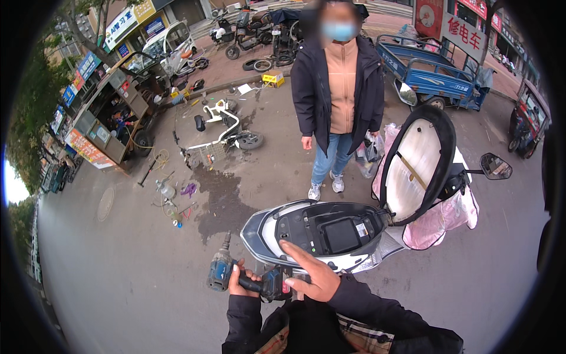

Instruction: The person uses a cordless impact driver to remove the seat of a white scooter, then unscrews several fasteners inside the seat compartment. A bystander places a plastic bag of items into the compartment while the person continues to work with the driver.

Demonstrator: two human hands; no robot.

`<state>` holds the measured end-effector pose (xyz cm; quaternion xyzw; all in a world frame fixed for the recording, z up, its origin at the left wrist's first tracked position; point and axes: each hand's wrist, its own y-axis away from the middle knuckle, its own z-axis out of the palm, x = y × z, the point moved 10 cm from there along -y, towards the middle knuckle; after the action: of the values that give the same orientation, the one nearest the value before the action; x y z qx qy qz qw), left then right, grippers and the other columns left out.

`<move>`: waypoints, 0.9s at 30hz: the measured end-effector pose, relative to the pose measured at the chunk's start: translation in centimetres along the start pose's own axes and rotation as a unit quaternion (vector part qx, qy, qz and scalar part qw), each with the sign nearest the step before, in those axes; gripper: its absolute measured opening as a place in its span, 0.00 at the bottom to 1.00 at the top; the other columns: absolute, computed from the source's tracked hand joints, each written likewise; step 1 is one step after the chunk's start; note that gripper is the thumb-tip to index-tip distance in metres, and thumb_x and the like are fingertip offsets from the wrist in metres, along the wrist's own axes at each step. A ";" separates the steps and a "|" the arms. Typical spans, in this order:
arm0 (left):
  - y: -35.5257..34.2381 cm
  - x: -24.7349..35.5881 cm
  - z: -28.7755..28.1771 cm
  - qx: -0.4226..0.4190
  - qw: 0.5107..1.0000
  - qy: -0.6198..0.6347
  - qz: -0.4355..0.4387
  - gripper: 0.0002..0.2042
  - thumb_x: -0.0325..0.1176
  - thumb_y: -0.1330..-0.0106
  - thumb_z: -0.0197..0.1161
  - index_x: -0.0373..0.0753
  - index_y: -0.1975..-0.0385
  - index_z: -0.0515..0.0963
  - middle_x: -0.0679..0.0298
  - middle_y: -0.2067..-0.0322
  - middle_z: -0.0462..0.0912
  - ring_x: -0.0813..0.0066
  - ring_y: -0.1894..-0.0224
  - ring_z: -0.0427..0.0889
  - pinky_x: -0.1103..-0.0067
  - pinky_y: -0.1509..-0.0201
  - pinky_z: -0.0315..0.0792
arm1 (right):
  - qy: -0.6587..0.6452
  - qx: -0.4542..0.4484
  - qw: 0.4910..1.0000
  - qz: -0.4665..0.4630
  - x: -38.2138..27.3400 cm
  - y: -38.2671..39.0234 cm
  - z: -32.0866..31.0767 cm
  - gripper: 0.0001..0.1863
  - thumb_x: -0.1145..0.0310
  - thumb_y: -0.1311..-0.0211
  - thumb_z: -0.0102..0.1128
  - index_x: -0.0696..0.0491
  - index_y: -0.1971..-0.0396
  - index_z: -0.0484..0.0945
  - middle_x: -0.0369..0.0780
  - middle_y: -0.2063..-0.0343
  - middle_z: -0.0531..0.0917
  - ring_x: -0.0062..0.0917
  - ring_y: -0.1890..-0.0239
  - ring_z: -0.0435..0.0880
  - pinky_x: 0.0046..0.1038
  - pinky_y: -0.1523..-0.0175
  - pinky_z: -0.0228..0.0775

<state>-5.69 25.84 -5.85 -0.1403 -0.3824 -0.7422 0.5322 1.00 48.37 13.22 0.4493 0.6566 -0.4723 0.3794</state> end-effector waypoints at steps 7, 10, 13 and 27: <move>-0.3 0.2 -1.5 0.020 0.999 -0.037 -0.033 0.18 0.50 0.30 0.62 0.46 0.50 0.76 0.69 0.78 0.70 0.73 0.75 0.71 0.71 0.65 0.70 | 0.121 0.372 0.906 -0.162 -7.9 4.3 -16.2 0.54 0.64 0.42 0.70 0.62 0.23 0.46 0.59 0.30 0.65 0.48 0.29 0.69 0.40 0.27 0.59; -0.6 -0.1 -0.7 -0.007 0.998 -0.036 -0.059 0.19 0.48 0.31 0.64 0.43 0.49 0.74 0.67 0.77 0.70 0.72 0.72 0.70 0.70 0.61 0.68 | 0.131 0.222 0.962 -0.094 -5.2 2.3 -12.0 0.33 0.69 0.42 0.68 0.62 0.36 0.72 0.53 0.49 0.85 0.44 0.48 0.85 0.37 0.42 0.75; -0.8 -0.4 -0.1 -0.022 0.995 -0.059 -0.083 0.20 0.47 0.32 0.65 0.42 0.47 0.73 0.65 0.77 0.70 0.69 0.72 0.71 0.68 0.60 0.69 | 0.102 0.210 0.972 0.041 1.4 0.4 -7.1 0.15 0.70 0.39 0.68 0.59 0.53 0.85 0.48 0.60 0.88 0.42 0.59 0.89 0.33 0.53 0.80; -2.2 -2.9 3.1 -0.081 0.984 -0.125 -0.101 0.23 0.32 0.32 0.65 0.40 0.39 0.69 0.64 0.76 0.73 0.68 0.71 0.74 0.68 0.57 0.71 | 0.051 0.121 0.988 0.079 7.3 4.4 2.3 0.19 0.63 0.36 0.68 0.55 0.48 0.83 0.45 0.58 0.86 0.37 0.57 0.87 0.33 0.51 0.79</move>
<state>-7.09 30.35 -6.48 -0.2356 -0.3965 -0.7972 0.3895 3.06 48.47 4.67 0.5659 0.5754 -0.4935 0.3243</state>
